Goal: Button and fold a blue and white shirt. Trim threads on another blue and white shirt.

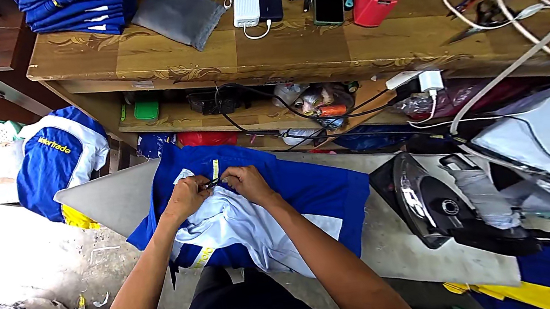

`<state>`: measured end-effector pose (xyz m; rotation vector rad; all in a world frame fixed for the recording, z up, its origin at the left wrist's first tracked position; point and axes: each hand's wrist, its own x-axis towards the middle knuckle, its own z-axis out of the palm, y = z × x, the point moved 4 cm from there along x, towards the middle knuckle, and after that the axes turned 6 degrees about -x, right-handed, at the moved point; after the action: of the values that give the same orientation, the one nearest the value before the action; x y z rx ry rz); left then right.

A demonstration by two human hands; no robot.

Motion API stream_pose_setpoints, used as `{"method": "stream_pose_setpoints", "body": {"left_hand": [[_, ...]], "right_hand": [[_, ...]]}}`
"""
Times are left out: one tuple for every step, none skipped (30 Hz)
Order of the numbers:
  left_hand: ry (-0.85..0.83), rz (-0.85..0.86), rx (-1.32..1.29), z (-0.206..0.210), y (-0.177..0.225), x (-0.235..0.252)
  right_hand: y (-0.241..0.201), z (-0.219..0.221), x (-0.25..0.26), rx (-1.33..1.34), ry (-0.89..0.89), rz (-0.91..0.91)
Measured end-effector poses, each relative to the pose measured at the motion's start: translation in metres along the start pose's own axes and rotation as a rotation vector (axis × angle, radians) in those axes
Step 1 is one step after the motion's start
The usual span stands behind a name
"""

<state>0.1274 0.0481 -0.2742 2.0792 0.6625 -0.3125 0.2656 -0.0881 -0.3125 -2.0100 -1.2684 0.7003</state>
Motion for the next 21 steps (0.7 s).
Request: {"method": "stream_pose_setpoints", "body": {"left_hand": [[-0.008, -0.006, 0.042, 0.000, 0.002, 0.001], [-0.018, -0.016, 0.081, 0.001, 0.004, 0.001], [-0.026, -0.027, 0.112, 0.002, 0.006, 0.002], [-0.034, -0.038, 0.138, 0.003, 0.008, 0.003], [-0.038, -0.043, 0.156, 0.003, 0.010, 0.004], [-0.042, -0.045, 0.177, 0.004, 0.011, 0.004], [-0.050, -0.049, 0.203, 0.005, 0.014, 0.005], [-0.060, -0.056, 0.228, 0.005, 0.016, 0.006], [-0.067, -0.062, 0.244, 0.005, 0.018, 0.006], [-0.068, -0.066, 0.247, 0.005, 0.019, 0.005], [-0.054, -0.065, 0.229, 0.003, 0.019, 0.005], [-0.025, -0.061, 0.192, -0.001, 0.017, 0.004], [0.016, -0.053, 0.136, -0.006, 0.013, 0.002], [0.059, -0.046, 0.070, -0.011, 0.007, 0.001], [0.094, -0.039, 0.002, -0.016, 0.001, -0.001], [0.112, -0.037, -0.052, -0.019, -0.004, -0.003], [0.122, -0.035, -0.088, -0.021, -0.008, -0.005], [0.126, -0.035, -0.104, -0.021, -0.009, -0.008], [0.126, -0.034, -0.107, -0.020, -0.009, -0.010], [0.128, -0.022, -0.105, -0.017, -0.009, -0.012], [0.126, -0.003, -0.101, -0.013, -0.008, -0.013]], "right_hand": [[0.001, 0.000, 0.001, 0.022, -0.015, 0.027], [0.002, 0.000, 0.001, 0.049, -0.028, 0.053], [0.003, 0.000, 0.002, 0.081, -0.034, 0.079], [0.004, 0.000, 0.002, 0.116, -0.039, 0.105], [0.005, 0.000, 0.003, 0.147, -0.044, 0.127], [0.005, 0.000, 0.003, 0.169, -0.047, 0.142], [0.005, 0.001, 0.004, 0.173, -0.055, 0.150], [0.004, 0.000, 0.005, 0.159, -0.066, 0.151], [0.003, 0.001, 0.005, 0.135, -0.073, 0.145], [0.002, 0.001, 0.005, 0.116, -0.077, 0.140], [0.002, 0.001, 0.003, 0.110, -0.078, 0.136], [0.002, 0.001, 0.001, 0.113, -0.076, 0.123], [0.001, 0.001, -0.001, 0.113, -0.074, 0.095], [0.001, 0.000, -0.005, 0.095, -0.067, 0.049], [-0.001, 0.000, -0.010, 0.059, -0.059, -0.006], [-0.003, 0.001, -0.014, 0.008, -0.053, -0.052], [-0.005, 0.002, -0.018, -0.053, -0.053, -0.070], [-0.006, 0.005, -0.020, -0.116, -0.052, -0.067], [-0.007, 0.008, -0.023, -0.179, -0.043, -0.061], [-0.006, 0.011, -0.024, -0.232, -0.021, -0.059], [-0.004, 0.014, -0.024, -0.260, 0.019, -0.068]]}}
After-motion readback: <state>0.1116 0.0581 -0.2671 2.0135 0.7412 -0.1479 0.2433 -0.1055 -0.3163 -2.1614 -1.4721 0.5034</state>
